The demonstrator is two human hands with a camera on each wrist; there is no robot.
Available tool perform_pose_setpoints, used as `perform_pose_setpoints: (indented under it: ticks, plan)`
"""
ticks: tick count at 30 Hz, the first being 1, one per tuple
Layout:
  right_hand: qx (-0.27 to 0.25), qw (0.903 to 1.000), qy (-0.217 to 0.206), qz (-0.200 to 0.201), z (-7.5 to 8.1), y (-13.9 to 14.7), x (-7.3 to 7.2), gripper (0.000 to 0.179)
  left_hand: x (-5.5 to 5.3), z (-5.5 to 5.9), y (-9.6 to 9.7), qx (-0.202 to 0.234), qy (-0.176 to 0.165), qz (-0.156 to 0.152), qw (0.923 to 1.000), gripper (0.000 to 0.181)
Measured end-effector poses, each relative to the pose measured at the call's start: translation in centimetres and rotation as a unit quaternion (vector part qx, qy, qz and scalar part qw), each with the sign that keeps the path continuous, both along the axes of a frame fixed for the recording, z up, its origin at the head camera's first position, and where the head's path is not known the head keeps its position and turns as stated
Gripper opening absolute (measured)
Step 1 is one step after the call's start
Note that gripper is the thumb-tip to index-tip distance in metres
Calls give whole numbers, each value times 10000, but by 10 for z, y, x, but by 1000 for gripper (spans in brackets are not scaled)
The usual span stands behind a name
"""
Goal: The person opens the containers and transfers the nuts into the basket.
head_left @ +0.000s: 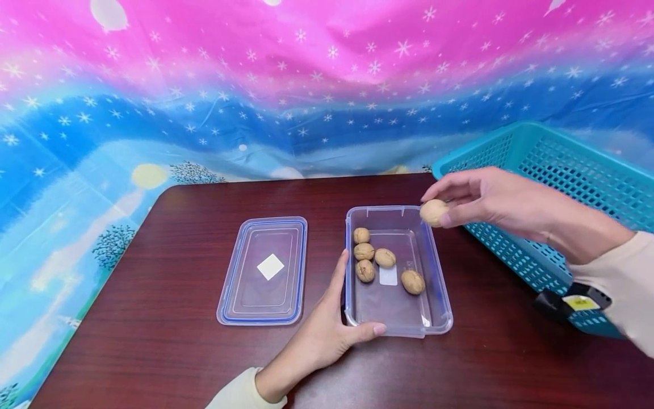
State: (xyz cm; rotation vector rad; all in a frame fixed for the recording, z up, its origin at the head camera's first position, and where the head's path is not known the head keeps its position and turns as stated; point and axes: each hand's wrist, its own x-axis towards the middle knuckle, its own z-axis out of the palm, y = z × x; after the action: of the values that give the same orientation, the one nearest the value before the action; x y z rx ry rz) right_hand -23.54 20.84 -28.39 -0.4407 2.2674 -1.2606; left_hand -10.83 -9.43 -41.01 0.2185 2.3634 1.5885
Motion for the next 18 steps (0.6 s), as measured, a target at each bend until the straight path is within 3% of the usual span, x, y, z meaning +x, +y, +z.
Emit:
perform_pose_setpoints:
  ticks: [12,18]
  plan:
    - [49,9989,447,149,0,67,-40,37,1,1,0,-21,-16,9,10000,127]
    - [35,9992,355,-169,-6,93,-57,39,2,1,0,-31,-40,13,10000,126]
